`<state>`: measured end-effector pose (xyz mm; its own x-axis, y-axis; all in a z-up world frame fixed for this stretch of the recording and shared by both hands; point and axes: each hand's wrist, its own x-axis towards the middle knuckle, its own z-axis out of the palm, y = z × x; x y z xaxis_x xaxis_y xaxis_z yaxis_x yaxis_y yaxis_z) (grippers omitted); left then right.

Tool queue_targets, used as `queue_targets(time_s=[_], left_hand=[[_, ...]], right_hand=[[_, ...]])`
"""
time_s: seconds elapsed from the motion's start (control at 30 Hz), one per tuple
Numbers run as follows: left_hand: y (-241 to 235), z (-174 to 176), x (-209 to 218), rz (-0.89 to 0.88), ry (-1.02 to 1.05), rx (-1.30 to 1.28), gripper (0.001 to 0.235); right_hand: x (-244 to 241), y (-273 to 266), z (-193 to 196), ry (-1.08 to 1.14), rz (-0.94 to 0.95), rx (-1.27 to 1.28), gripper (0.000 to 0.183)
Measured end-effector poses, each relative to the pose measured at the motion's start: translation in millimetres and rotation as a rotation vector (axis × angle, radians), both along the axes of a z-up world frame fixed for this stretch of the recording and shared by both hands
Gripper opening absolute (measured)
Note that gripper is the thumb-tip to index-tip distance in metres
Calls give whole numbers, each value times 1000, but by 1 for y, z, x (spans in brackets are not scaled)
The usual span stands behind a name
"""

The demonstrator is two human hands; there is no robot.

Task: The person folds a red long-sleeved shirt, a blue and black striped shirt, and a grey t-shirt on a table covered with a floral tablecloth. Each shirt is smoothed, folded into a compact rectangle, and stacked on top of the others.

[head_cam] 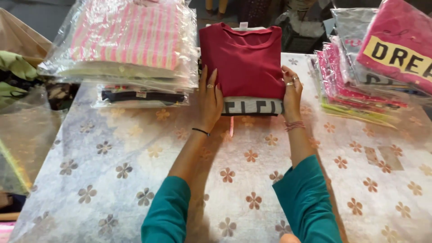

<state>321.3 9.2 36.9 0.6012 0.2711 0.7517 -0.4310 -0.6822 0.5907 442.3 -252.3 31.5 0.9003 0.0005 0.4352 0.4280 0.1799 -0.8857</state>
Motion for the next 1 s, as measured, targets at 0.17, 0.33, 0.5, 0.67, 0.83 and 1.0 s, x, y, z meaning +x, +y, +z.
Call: queue_targets(time_s=[0.17,0.33,0.5,0.67,0.83,1.0], left_hand=[[4,-7,-15,68,63,64,59],[6,-10,-21,-73,-56,-96,71],[9,-38,-32,0,358,-40,62],[9,-47,-66,44,309,33,70],[6,-57,-100,85,461,223,82],[4,-63,-138,102,415,339,69]], right_hand=[[86,-68,-157,70,-43,84,30],[46,-47,-120,-373,-232,-324,22],[-15,-24,-84,-236,-366,-506,22],[-65,-24,-68,-3,-367,-592,24],[-99,-30,-76,-38,-342,-646,23],[-194,-20,-22,-134,-247,-716,54]])
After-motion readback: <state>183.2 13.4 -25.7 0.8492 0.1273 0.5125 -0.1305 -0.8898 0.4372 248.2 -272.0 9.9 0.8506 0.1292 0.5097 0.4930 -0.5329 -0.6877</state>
